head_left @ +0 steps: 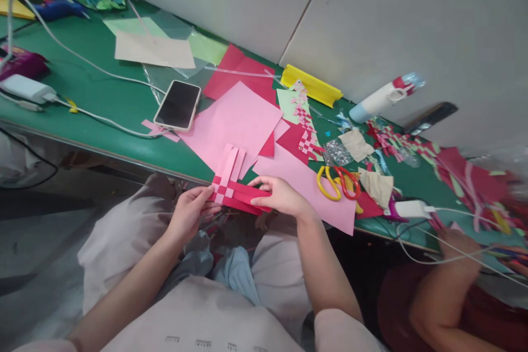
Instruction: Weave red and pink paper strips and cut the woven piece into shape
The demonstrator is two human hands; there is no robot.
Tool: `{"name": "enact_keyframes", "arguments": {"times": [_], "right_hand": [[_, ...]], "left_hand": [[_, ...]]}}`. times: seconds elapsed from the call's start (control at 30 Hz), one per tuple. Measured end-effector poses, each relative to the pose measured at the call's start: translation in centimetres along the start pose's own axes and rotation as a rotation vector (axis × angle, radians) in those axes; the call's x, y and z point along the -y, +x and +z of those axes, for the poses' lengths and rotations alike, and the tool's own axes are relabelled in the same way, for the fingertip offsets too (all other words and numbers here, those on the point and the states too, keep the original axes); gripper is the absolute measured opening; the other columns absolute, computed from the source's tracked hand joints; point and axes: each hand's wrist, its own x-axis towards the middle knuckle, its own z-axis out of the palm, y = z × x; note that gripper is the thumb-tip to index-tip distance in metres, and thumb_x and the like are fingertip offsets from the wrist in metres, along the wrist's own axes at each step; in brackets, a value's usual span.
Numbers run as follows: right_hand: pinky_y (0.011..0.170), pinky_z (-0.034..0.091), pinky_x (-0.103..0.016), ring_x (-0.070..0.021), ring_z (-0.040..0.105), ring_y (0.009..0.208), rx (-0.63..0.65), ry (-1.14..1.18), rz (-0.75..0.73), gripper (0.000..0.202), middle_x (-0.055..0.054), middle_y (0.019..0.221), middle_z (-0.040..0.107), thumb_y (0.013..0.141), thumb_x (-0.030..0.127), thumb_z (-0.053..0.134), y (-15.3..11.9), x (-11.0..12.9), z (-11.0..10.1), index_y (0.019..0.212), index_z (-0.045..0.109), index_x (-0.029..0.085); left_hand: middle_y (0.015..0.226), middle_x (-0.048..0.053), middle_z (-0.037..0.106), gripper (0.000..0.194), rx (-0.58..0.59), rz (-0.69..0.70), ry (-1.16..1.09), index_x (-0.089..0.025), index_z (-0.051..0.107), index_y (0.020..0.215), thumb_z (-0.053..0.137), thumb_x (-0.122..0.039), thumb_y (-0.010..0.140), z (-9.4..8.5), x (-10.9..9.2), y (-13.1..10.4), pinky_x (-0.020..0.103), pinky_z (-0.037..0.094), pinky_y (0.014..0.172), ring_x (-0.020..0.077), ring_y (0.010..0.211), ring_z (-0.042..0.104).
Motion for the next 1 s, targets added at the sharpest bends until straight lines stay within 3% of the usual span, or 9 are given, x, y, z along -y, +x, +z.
{"name": "enact_keyframes", "arguments": {"times": [0.17, 0.27, 0.47, 0.57, 0.8, 0.93, 1.0], "right_hand": [[0.065, 0.050, -0.024, -0.0174, 0.067, 0.076, -0.019, -0.062, -0.028, 0.032, -0.003, 0.084, 0.072, 0.069, 0.032, 0.075, 0.2, 0.2, 0.2, 0.096, 0.066, 0.017], [0.066, 0.050, -0.027, -0.0188, 0.066, 0.076, -0.078, -0.144, -0.061, 0.027, -0.004, 0.081, 0.072, 0.078, 0.042, 0.066, 0.5, 0.4, 0.4, 0.088, 0.069, 0.017], [0.076, 0.051, -0.029, -0.0196, 0.069, 0.083, -0.157, -0.206, -0.138, 0.018, -0.004, 0.089, 0.076, 0.079, 0.030, 0.063, 1.1, 0.9, 0.9, 0.088, 0.075, 0.020], [0.074, 0.052, -0.030, -0.0203, 0.070, 0.082, -0.153, -0.208, -0.132, 0.019, -0.004, 0.089, 0.077, 0.078, 0.031, 0.065, 1.4, 0.9, 1.0, 0.089, 0.076, 0.021], [0.075, 0.053, -0.030, -0.0207, 0.071, 0.083, -0.133, -0.240, -0.135, 0.017, -0.003, 0.089, 0.077, 0.077, 0.031, 0.067, 1.7, 0.8, 1.2, 0.088, 0.077, 0.022], [0.070, 0.051, -0.029, -0.0189, 0.070, 0.076, -0.143, -0.384, -0.124, 0.016, -0.002, 0.084, 0.076, 0.078, 0.032, 0.068, 0.7, 1.8, 0.7, 0.088, 0.077, 0.023], [0.070, 0.051, -0.031, -0.0183, 0.068, 0.073, -0.220, -0.523, -0.168, 0.015, -0.002, 0.082, 0.075, 0.079, 0.031, 0.069, -0.1, 2.6, 0.6, 0.088, 0.076, 0.023]], "left_hand": [[0.061, 0.005, 0.071, 0.036, 0.058, -0.069, 0.045, -0.011, 0.066, 0.070, 0.087, -0.036, 0.055, 0.2, 0.1, 0.4, 0.017, 0.057, 0.056, 0.0112, 0.054, 0.067], [0.059, 0.004, 0.070, 0.037, 0.064, -0.081, 0.058, -0.012, 0.066, 0.070, 0.087, -0.038, 0.054, 0.2, 0.2, 0.5, 0.013, 0.051, 0.045, 0.0120, 0.053, 0.067], [0.058, 0.003, 0.069, 0.041, 0.102, -0.051, 0.027, -0.012, 0.066, 0.070, 0.088, -0.040, 0.050, -0.1, 0.4, 0.7, 0.015, 0.055, 0.053, 0.0113, 0.053, 0.067], [0.058, 0.003, 0.069, 0.041, 0.100, -0.051, 0.030, -0.012, 0.065, 0.069, 0.088, -0.041, 0.051, -0.2, 0.5, 0.8, 0.013, 0.052, 0.048, 0.0112, 0.053, 0.067], [0.056, 0.001, 0.066, 0.040, 0.116, -0.021, 0.020, -0.013, 0.064, 0.067, 0.087, -0.042, 0.052, -0.4, 0.5, 0.8, 0.015, 0.056, 0.056, 0.0102, 0.053, 0.066], [0.056, 0.000, 0.066, 0.040, 0.107, -0.011, 0.027, -0.013, 0.065, 0.068, 0.086, -0.042, 0.053, -0.3, 0.3, 0.6, 0.016, 0.055, 0.054, 0.0107, 0.054, 0.066], [0.057, 0.001, 0.066, 0.040, 0.094, -0.014, 0.036, -0.013, 0.065, 0.069, 0.086, -0.043, 0.053, -0.3, 0.2, 0.5, 0.015, 0.052, 0.050, 0.0111, 0.054, 0.066]]}}
